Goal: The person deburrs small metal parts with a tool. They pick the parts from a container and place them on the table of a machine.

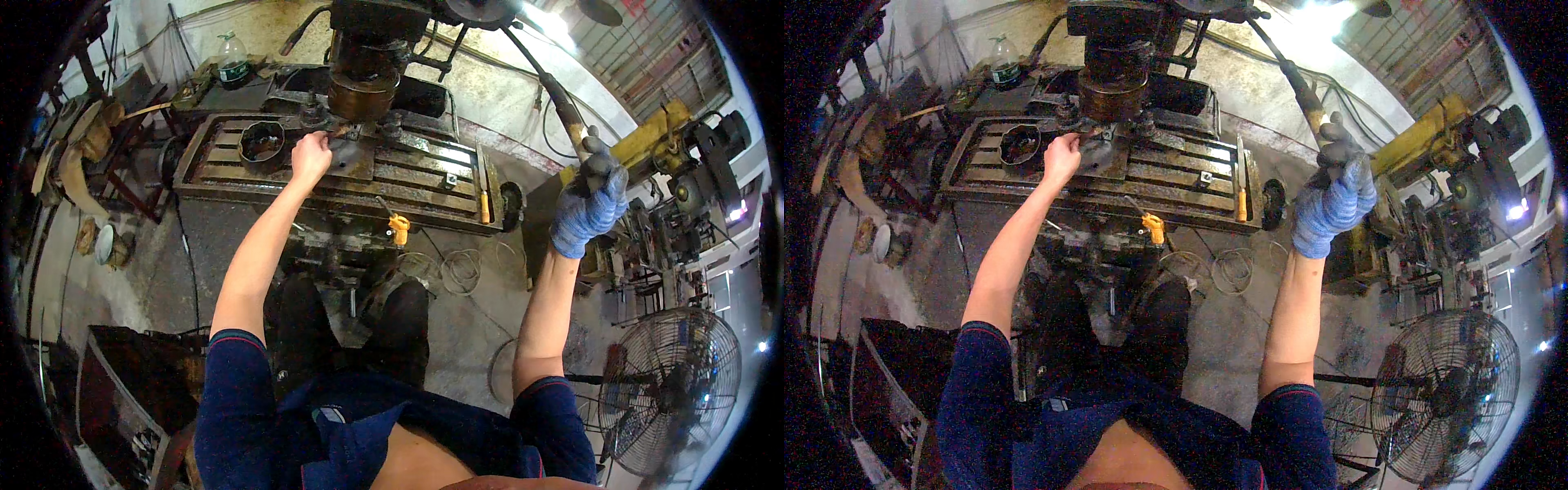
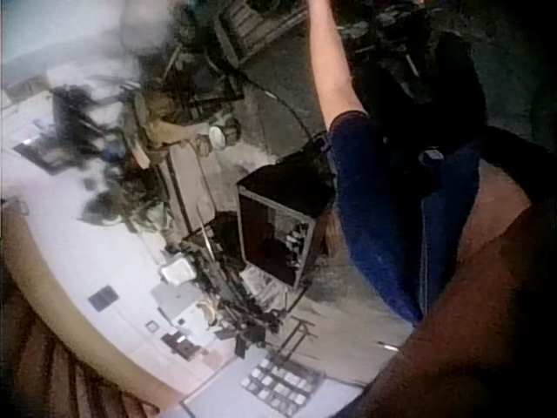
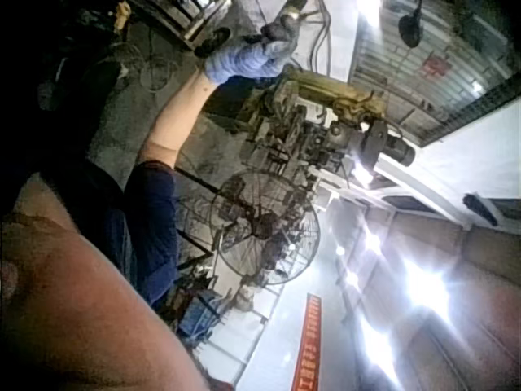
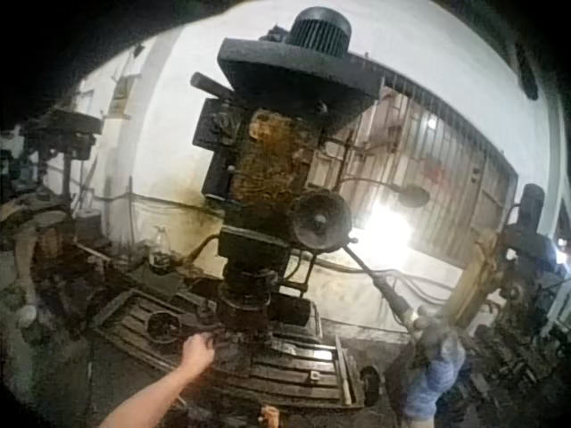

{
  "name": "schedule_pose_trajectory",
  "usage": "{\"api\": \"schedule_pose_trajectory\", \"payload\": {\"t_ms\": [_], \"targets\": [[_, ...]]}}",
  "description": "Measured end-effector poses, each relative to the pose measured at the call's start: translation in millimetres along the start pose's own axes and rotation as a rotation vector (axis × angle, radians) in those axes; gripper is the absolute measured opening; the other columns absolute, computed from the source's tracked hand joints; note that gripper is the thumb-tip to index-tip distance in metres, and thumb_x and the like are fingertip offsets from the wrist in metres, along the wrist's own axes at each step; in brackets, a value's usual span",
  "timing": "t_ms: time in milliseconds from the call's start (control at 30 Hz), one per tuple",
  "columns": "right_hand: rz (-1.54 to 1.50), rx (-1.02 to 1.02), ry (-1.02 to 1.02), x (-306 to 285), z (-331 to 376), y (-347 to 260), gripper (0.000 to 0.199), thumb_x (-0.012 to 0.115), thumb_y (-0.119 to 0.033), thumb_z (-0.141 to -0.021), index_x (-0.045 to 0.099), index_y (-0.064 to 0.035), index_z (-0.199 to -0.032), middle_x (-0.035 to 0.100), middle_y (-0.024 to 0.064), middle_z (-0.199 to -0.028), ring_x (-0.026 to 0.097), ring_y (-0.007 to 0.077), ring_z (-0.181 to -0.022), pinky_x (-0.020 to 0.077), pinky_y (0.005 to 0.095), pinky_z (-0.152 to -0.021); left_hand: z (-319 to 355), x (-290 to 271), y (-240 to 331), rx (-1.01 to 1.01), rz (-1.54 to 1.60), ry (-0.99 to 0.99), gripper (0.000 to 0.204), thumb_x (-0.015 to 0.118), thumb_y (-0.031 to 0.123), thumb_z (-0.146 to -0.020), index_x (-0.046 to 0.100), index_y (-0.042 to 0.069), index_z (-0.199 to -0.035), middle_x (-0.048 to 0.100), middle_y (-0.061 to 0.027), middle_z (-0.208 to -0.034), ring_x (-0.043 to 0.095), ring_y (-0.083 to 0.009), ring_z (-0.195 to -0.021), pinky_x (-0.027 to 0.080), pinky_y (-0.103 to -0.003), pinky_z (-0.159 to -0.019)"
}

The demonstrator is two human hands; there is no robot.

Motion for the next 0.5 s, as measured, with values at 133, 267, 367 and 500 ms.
{"api": "schedule_pose_trajectory", "payload": {"t_ms": [133,267,367,500], "targets": [[-0.034,0.051,0.014,-3,7,5,0.034,0.051,-0.029,-0.085,0.059,0.0026,-0.074,0.062,0.0171,-0.083,0.057,0.0227,-0.083,0.0288,0.0520,-0.101,5,-1,-5,-0.024,0.076,-0.002,0.023,0.052,0.018,-0.080,0.064,0.007,-0.097,0.062,-0.0184,-0.089,0.059,-0.0345,-0.087,0.047,-0.042,-0.076],[-0.020,0.088,0.030,-3,14,6,0.033,0.052,-0.028,-0.085,0.060,0.0024,-0.075,0.062,0.0176,-0.084,0.057,0.0237,-0.084,0.0272,0.0522,-0.102,9,-4,-2,-0.008,0.096,-0.039,0.023,0.053,0.017,-0.080,0.064,0.006,-0.097,0.063,-0.0181,-0.091,0.059,-0.0339,-0.088,0.047,-0.041,-0.077],[0.010,0.090,0.025,-4,18,8,0.036,0.051,-0.030,-0.085,0.057,0.0021,-0.072,0.061,0.0160,-0.082,0.056,0.0276,-0.088,0.0315,0.0467,-0.097,14,-9,-3,0.019,0.107,-0.074,0.023,0.052,0.017,-0.081,0.064,0.005,-0.097,0.063,-0.0183,-0.091,0.059,-0.0340,-0.088,0.047,-0.041,-0.077],[0.029,0.092,0.064,-8,25,12,0.035,0.051,-0.030,-0.084,0.056,0.0013,-0.069,0.057,0.0113,-0.073,0.056,0.0294,-0.089,0.0323,0.0486,-0.097,24,-20,1,-0.001,0.130,-0.158,0.023,0.052,0.017,-0.082,0.064,0.005,-0.096,0.063,-0.0185,-0.089,0.060,-0.0339,-0.087,0.047,-0.039,-0.075]]}}
Point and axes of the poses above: each hand's wrist, its own z-axis away from the middle knuckle, its own x-axis out of the palm, y = z × x, the point moved 6 cm from there along -z, towards the middle knuckle
